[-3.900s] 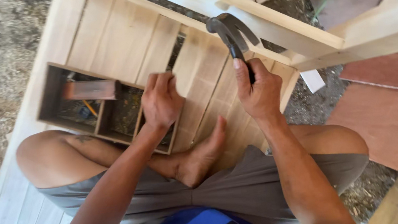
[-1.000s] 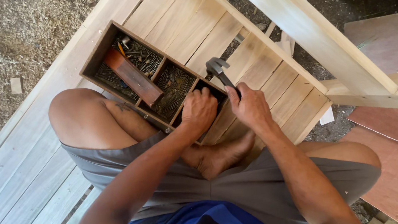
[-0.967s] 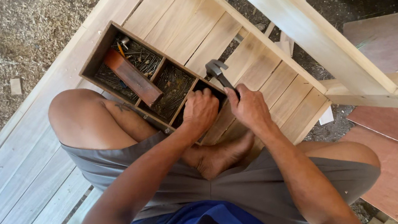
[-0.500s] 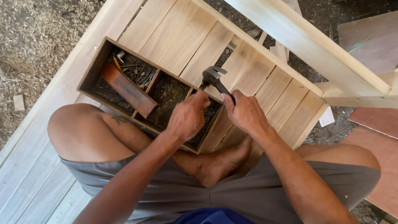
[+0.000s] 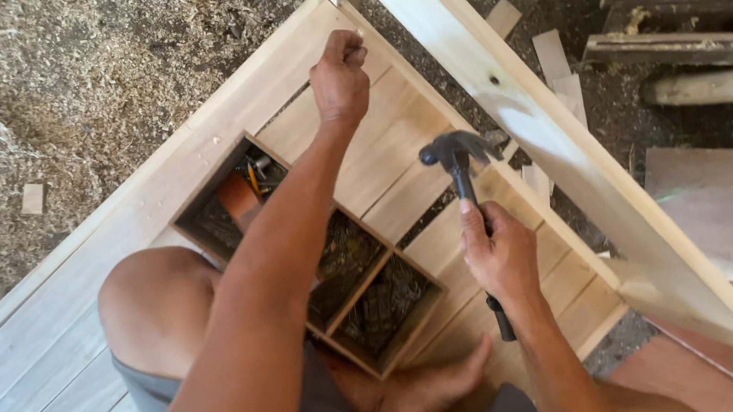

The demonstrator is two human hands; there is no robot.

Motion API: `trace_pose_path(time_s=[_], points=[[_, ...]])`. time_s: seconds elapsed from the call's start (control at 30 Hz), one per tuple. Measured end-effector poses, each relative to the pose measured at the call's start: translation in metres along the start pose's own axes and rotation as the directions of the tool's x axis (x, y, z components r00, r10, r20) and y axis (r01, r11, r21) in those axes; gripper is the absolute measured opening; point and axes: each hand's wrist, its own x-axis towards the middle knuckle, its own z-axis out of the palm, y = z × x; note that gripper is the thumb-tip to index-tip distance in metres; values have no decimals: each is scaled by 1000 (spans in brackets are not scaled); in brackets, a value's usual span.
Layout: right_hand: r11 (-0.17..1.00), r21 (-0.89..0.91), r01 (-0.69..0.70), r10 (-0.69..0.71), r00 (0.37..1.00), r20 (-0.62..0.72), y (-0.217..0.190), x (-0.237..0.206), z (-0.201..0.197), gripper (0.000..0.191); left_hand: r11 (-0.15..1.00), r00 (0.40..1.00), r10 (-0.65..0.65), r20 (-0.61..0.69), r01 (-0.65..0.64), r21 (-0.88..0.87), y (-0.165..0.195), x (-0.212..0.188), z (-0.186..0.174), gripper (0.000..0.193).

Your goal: The person carries a wooden compartment box of nails and a claw hammer to a light wooden frame structure, sits cross-legged on it, and hammers nails into the slats, repeatedly taking nails from the box and driving them into the wood frame.

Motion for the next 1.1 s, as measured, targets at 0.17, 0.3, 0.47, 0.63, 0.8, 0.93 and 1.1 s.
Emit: trace_pose_path(time_s=[0.17, 0.3, 0.47, 0.63, 0.8, 0.93, 1.1], points=[[936, -158, 314, -337, 930, -150, -24, 65, 13, 44, 968, 990, 131, 46, -138, 209, -35, 10, 24, 11], [925, -175, 338, -365, 919, -149, -45, 100, 33, 44, 964, 988, 149, 41, -155, 217, -53, 10, 32, 11], [839, -273, 472, -526, 832, -177, -70, 126, 45, 37, 936, 970, 236, 49, -241, 258, -69, 12, 38, 15], [823, -222, 522, -564, 798, -214, -63, 131, 63, 34, 952, 977, 211, 21, -211, 221, -80, 6, 42, 10], [949, -175, 261, -264, 964, 5, -63, 156, 86, 35, 948, 976, 215, 28, -215, 233, -82, 9, 46, 12], [831, -270, 487, -532, 837, -129, -60, 151, 81, 38, 948, 976, 218, 22, -217, 232, -81, 10, 45, 13], [787, -87, 611, -607, 742, -283, -57, 144, 84, 37, 947, 979, 204, 26, -204, 246, -80, 7, 45, 9]])
